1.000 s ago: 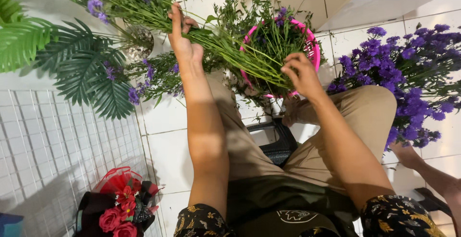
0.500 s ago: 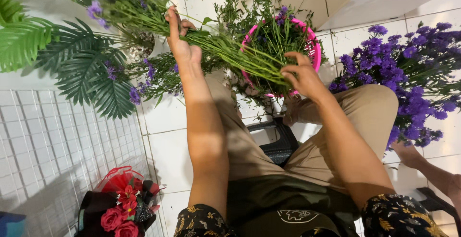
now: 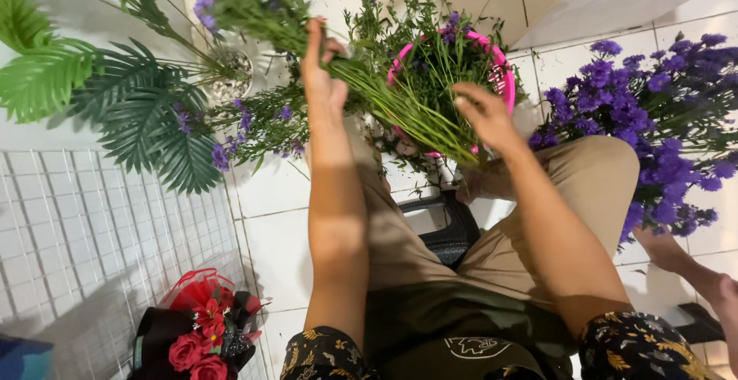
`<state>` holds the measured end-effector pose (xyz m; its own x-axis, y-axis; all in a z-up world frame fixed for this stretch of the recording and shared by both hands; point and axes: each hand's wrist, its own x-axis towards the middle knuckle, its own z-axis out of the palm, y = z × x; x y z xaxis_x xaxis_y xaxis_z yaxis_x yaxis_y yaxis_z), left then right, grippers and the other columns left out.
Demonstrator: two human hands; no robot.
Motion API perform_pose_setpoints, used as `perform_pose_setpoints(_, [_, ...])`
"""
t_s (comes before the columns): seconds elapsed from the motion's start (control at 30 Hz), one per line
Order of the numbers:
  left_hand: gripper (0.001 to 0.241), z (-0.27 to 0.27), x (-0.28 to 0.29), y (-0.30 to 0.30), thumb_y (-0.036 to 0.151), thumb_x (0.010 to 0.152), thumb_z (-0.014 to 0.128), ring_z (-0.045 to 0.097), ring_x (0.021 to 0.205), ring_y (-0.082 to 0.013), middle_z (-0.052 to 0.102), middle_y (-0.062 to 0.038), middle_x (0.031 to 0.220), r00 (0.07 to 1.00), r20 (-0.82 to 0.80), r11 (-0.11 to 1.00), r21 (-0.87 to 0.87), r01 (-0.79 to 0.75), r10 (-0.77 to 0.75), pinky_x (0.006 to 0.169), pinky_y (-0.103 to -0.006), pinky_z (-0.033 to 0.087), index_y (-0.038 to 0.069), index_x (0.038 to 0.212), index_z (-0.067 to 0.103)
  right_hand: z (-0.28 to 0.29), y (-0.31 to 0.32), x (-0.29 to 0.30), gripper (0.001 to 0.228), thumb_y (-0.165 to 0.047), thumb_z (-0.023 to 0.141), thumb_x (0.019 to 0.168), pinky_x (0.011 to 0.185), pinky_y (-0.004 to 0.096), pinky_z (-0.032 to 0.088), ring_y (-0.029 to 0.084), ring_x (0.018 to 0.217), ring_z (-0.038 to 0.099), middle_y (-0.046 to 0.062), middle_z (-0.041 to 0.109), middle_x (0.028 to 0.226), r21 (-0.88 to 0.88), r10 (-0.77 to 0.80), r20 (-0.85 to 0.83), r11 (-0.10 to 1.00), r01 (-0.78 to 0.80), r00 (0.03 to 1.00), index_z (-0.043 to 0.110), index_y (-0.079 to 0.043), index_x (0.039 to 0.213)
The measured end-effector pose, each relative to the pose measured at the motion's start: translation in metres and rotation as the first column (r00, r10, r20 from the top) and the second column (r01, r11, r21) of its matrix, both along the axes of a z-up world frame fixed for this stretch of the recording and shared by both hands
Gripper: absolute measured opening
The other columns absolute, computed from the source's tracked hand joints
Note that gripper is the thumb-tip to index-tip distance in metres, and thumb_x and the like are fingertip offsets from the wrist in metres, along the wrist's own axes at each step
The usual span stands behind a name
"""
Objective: The person, while sitting on the floor, gathers stems of purple flowers and green foliage by hand into a bundle, placing them into a pink basket.
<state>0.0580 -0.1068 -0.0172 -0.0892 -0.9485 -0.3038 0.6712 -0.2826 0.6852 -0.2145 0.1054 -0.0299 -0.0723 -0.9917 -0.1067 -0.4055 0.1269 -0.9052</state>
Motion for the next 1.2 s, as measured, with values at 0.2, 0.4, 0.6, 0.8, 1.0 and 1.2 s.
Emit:
perform_pose_setpoints(0.2, [0.051,0.036,-0.042,0.021,0.033,0.087,0.072,0.024,0.172,-0.0347,0.038,-0.017,0.181,0.966,0.211,0.974,0.196,0.111,-0.152,0.137,-0.0635,0.013,0.012,0.133,0.070,-0.017,0.006,0.057,0.045,-0.038,0.049,0.116,0.119,0.047,0.051,0.030,0.135,0.064,0.016,0.070,0.144,-0.014,-0.070,0.039,0.997,0.070,0.997,0.064,-0.006,0.144])
perform_pose_setpoints(0.4, [0.070,0.061,-0.056,0.041,0.048,0.097,0.053,0.012,0.175,-0.0321,0.029,-0.018,0.185,0.778,0.525,0.937,0.154,0.312,-0.345,0.136,-0.0642,0.006,0.008,0.154,0.062,-0.033,0.005,0.070,0.026,-0.029,0.053,0.120,0.070,0.031,0.042,0.015,0.079,0.052,0.002,0.059,0.091,-0.249,-0.395,0.158,0.871,0.424,0.905,0.065,-0.009,0.107])
perform_pose_setpoints(0.6, [0.071,0.035,-0.059,0.043,0.045,0.085,0.086,0.020,0.040,-0.0099,0.020,0.009,0.046,0.825,0.552,0.991,0.026,0.128,-0.121,0.067,-0.0306,0.044,0.027,0.054,0.025,-0.014,-0.001,0.074,0.011,-0.012,0.050,0.118,0.096,0.037,0.054,0.025,0.105,0.065,0.010,0.065,0.111,-0.343,-0.448,0.267,0.783,0.519,0.853,0.058,-0.006,0.121])
perform_pose_setpoints(0.8, [0.033,0.051,-0.062,0.052,0.032,0.084,0.091,0.048,0.051,-0.0119,0.050,0.007,0.061,0.795,0.551,0.957,0.023,0.291,-0.255,0.073,-0.0329,0.058,0.017,0.073,0.064,0.007,-0.023,0.071,0.016,-0.006,0.061,0.112,0.109,0.044,0.054,0.031,0.117,0.066,0.017,0.071,0.122,-0.577,-0.403,-0.069,0.763,0.293,0.912,0.069,0.001,0.125])
perform_pose_setpoints(1.0, [0.057,0.065,-0.093,0.081,0.003,0.076,0.097,0.067,0.112,-0.0235,0.076,-0.020,0.122,0.914,0.394,0.956,-0.220,0.195,-0.096,0.103,-0.0547,0.056,-0.013,0.125,0.075,0.011,-0.039,0.065,0.020,0.005,0.077,0.106,0.087,0.046,0.061,0.036,0.103,0.075,0.016,0.074,0.108,-0.448,-0.313,0.014,0.847,0.286,0.950,0.073,-0.003,0.124])
perform_pose_setpoints(1.2, [0.061,0.060,-0.095,0.088,-0.001,0.077,0.083,0.067,0.117,-0.0243,0.073,-0.018,0.129,0.878,0.445,0.946,-0.168,0.276,-0.177,0.108,-0.0584,0.051,-0.013,0.135,0.071,0.031,-0.042,0.067,0.036,0.005,0.077,0.106,0.087,0.046,0.060,0.035,0.111,0.068,0.017,0.067,0.129,-0.389,-0.306,0.105,0.863,0.323,0.946,0.062,-0.004,0.136])
